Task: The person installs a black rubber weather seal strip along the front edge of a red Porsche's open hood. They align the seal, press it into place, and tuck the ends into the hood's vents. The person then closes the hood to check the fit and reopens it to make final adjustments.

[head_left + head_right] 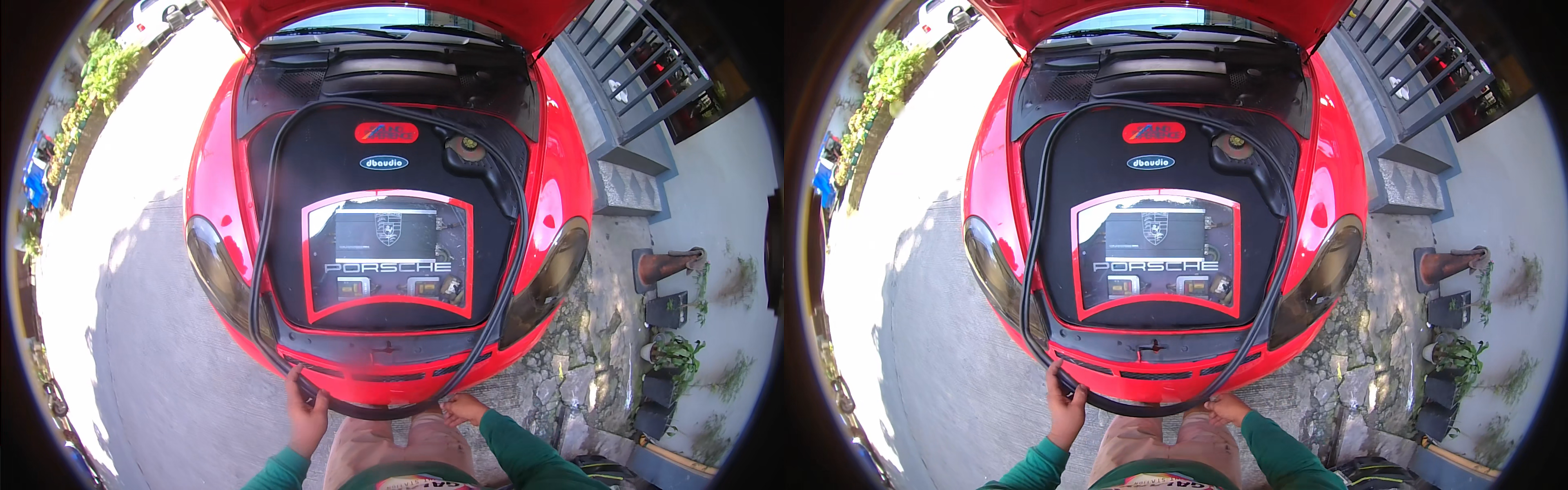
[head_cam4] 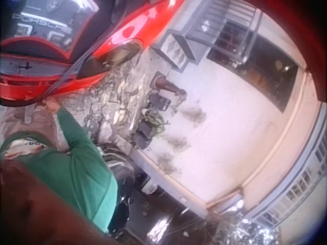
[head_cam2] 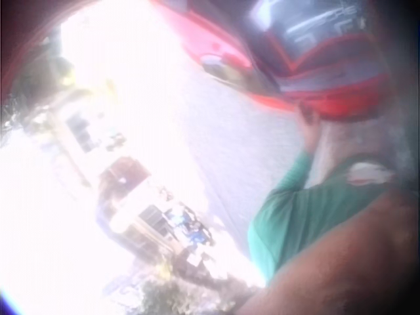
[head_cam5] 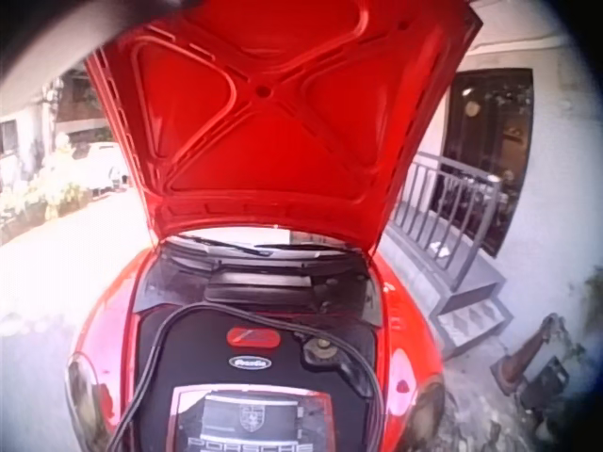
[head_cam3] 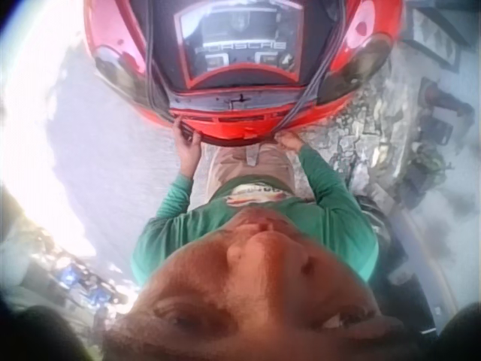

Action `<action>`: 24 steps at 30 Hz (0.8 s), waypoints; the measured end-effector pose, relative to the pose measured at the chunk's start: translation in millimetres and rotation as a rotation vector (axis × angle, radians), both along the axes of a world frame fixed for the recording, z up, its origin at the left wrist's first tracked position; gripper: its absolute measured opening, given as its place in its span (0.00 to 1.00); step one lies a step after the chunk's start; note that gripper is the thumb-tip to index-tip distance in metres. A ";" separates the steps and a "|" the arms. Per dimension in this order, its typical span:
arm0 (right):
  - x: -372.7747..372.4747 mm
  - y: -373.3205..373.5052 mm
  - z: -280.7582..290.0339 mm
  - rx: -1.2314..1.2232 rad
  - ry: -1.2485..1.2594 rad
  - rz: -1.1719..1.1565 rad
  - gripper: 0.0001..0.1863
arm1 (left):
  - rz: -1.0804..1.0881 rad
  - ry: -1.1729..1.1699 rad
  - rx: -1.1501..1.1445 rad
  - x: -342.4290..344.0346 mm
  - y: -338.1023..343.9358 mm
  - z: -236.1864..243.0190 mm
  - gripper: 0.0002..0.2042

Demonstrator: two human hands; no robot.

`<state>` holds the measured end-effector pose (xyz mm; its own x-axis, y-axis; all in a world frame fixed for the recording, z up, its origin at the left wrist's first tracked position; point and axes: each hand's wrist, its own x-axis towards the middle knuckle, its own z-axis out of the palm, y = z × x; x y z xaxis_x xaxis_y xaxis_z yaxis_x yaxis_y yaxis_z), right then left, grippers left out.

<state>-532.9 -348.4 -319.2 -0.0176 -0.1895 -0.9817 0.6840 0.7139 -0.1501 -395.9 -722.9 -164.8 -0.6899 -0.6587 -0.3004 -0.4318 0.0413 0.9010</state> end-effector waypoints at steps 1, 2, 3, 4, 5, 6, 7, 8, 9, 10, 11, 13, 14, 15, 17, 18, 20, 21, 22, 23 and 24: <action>3.9 -4.3 1.4 0.012 -0.005 0.153 0.19 | -0.028 -0.010 -0.019 -3.9 -3.7 25.1 0.40; -0.3 -6.4 2.1 -0.011 0.095 0.382 0.20 | -0.059 -0.018 -0.034 -12.0 -7.8 53.9 0.43; -9.2 -10.5 1.6 -0.034 0.199 0.613 0.21 | -0.088 -0.025 -0.052 -18.2 -11.4 82.1 0.45; -18.8 -15.0 3.7 -0.057 0.305 0.842 0.22 | -0.152 -0.105 -0.155 -20.9 -16.6 106.6 0.50; -29.9 -21.2 9.4 -0.042 0.415 0.790 0.23 | -0.159 -0.119 -0.230 -17.7 -22.5 125.7 0.51; -44.4 -24.9 15.6 -0.029 0.523 0.734 0.23 | -0.166 -0.135 -0.307 -13.0 -28.8 143.3 0.52; -63.6 -28.9 25.8 -0.012 0.636 0.673 0.24 | -0.172 -0.142 -0.383 -9.3 -35.5 163.9 0.53; -86.5 -36.4 39.9 -0.002 0.665 0.620 0.24 | -0.183 -0.185 -0.445 -6.7 -44.2 188.7 0.55; -108.7 -42.9 56.5 0.010 0.694 0.570 0.25 | -0.172 -0.162 -0.501 -6.1 -50.7 212.9 0.54; -127.9 -38.3 64.4 0.018 0.814 0.567 0.25 | -0.196 -0.166 -0.533 -8.5 -56.6 236.8 0.54; -143.7 -32.9 68.5 0.025 0.929 0.564 0.24 | -0.220 -0.177 -0.563 -10.8 -62.0 261.6 0.53; -171.5 -32.7 83.8 0.006 0.956 0.496 0.23 | -0.297 -0.288 -0.736 -14.0 -69.8 315.7 0.49; -182.8 -35.7 92.1 -0.008 0.967 0.462 0.23 | -0.273 -0.324 -0.758 -13.5 -70.6 342.3 0.45; -190.3 -43.8 101.6 -0.037 0.956 0.437 0.24 | -0.290 -0.279 -0.920 -9.5 -70.9 369.7 0.41; -204.8 -47.8 124.3 -0.066 0.941 0.398 0.26 | -0.273 -0.256 -1.059 -7.6 -62.6 421.8 0.39; -211.2 -46.7 123.8 -0.086 0.935 0.342 0.25 | -0.279 -0.239 -1.205 0.0 -65.9 437.9 0.39; -220.2 -51.8 141.3 -0.110 1.004 0.306 0.24 | -0.280 -0.236 -1.373 13.6 -66.2 476.9 0.38; -226.6 -51.4 149.3 -0.112 1.036 0.289 0.24 | -0.246 -0.287 -1.377 15.6 -61.5 495.0 0.36; -232.4 -55.0 154.1 -0.132 1.003 0.252 0.24 | -0.226 -0.247 -1.407 18.4 -55.8 513.5 0.35; -236.9 -60.1 160.4 -0.135 1.031 0.254 0.26 | -0.210 -0.201 -1.435 22.5 -54.0 526.6 0.34; -241.3 -63.3 167.1 -0.134 1.059 0.255 0.27 | -0.217 -0.196 -1.651 33.1 -62.4 537.7 0.32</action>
